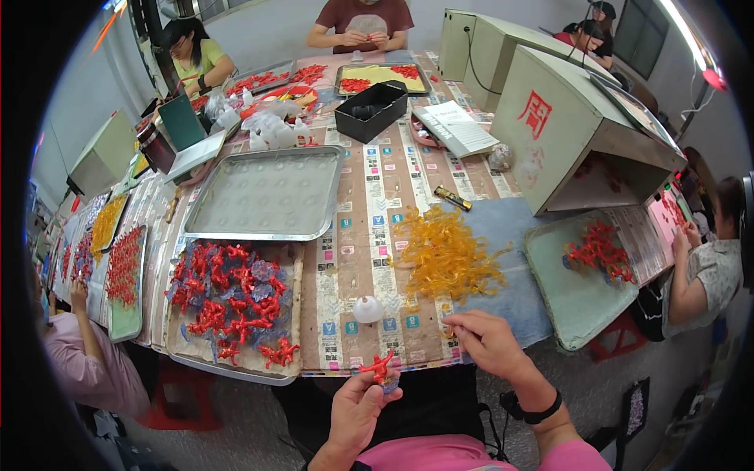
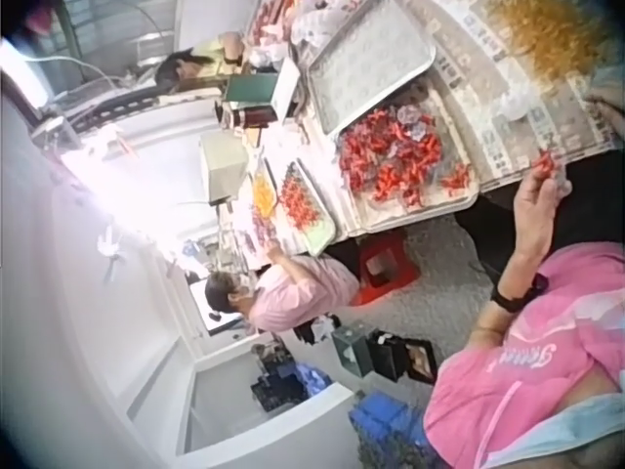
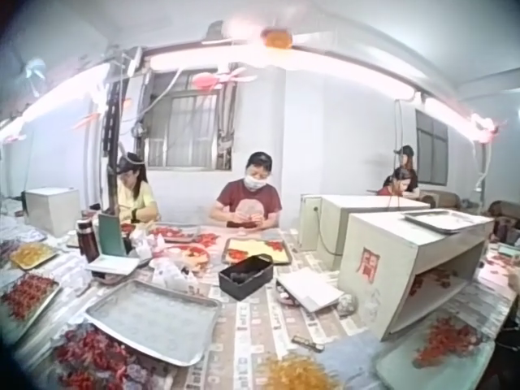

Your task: Assembling small red and gold plastic parts using glue at a workshop table.

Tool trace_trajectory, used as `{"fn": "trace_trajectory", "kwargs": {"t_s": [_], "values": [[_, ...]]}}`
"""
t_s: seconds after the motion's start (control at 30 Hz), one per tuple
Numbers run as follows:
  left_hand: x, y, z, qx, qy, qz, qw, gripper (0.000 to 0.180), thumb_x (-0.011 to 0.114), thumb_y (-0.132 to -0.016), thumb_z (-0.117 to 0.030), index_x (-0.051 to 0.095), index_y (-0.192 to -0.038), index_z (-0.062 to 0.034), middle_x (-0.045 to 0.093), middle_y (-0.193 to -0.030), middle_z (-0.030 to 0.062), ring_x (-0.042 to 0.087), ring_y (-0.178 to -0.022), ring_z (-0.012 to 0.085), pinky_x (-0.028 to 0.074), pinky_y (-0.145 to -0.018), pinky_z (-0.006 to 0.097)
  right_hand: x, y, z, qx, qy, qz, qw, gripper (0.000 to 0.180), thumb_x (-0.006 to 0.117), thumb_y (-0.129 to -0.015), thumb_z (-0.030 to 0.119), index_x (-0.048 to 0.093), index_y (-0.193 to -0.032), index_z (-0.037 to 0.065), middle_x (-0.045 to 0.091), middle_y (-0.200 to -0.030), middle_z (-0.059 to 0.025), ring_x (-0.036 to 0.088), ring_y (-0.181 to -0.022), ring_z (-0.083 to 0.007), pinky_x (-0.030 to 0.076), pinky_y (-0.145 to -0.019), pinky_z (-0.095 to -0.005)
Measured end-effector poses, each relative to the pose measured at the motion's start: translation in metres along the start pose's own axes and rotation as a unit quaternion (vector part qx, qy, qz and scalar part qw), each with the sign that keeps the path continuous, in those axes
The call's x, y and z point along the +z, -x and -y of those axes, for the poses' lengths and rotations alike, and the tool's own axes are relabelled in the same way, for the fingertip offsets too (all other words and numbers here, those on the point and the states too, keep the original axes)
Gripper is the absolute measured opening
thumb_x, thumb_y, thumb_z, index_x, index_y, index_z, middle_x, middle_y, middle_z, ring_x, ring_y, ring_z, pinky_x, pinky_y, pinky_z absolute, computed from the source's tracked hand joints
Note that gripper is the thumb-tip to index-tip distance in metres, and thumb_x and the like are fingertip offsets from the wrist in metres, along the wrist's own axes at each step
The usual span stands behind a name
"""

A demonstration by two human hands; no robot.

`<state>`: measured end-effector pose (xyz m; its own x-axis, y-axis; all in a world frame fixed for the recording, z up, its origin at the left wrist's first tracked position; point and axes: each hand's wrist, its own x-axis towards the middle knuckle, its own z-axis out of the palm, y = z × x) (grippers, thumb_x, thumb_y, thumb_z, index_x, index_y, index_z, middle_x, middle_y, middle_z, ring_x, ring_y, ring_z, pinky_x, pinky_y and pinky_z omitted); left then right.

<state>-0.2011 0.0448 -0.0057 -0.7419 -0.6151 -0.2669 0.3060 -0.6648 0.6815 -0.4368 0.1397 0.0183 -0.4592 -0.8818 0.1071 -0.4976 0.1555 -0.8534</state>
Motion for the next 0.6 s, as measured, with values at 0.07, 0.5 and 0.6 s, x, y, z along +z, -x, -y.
{"fn": "trace_trajectory", "kwargs": {"t_s": [0.07, 0.5, 0.6], "values": [[0.000, -0.001, -0.001, -0.003, 0.000, 0.006, 1.000, 0.033, 0.059, -0.092, -0.014, 0.053, -0.119, 0.0032, 0.058, -0.119, 0.0143, 0.059, -0.105, 0.0214, 0.052, -0.090, 0.037, 0.000, -0.003, -0.001, -0.075, 0.061, 0.003, 0.995, 0.020, 0.055, -0.088, 0.000, 0.065, -0.105, 0.002, 0.059, -0.083, -0.0099, 0.062, -0.074, -0.0209, 0.049, -0.066, -0.0295], [-0.005, -0.003, -0.006, -0.021, 0.070, 0.001, 0.997, 0.030, 0.058, -0.092, -0.012, 0.054, -0.118, 0.0017, 0.056, -0.123, 0.0143, 0.056, -0.113, 0.0241, 0.050, -0.094, 0.040, -0.012, -0.032, -0.008, -0.132, 0.240, 0.049, 0.960, 0.020, 0.060, -0.077, 0.000, 0.064, -0.097, 0.005, 0.057, -0.088, -0.0114, 0.059, -0.084, -0.0297, 0.048, -0.070, -0.0361], [-0.008, -0.004, -0.005, -0.033, 0.121, 0.037, 0.991, 0.031, 0.058, -0.092, -0.008, 0.053, -0.121, 0.0013, 0.054, -0.127, 0.0153, 0.051, -0.120, 0.0247, 0.048, -0.097, 0.040, -0.010, -0.028, -0.005, -0.112, 0.194, 0.059, 0.973, 0.017, 0.063, -0.077, 0.001, 0.064, -0.094, 0.005, 0.058, -0.090, -0.0099, 0.060, -0.084, -0.0277, 0.049, -0.069, -0.0346]]}}
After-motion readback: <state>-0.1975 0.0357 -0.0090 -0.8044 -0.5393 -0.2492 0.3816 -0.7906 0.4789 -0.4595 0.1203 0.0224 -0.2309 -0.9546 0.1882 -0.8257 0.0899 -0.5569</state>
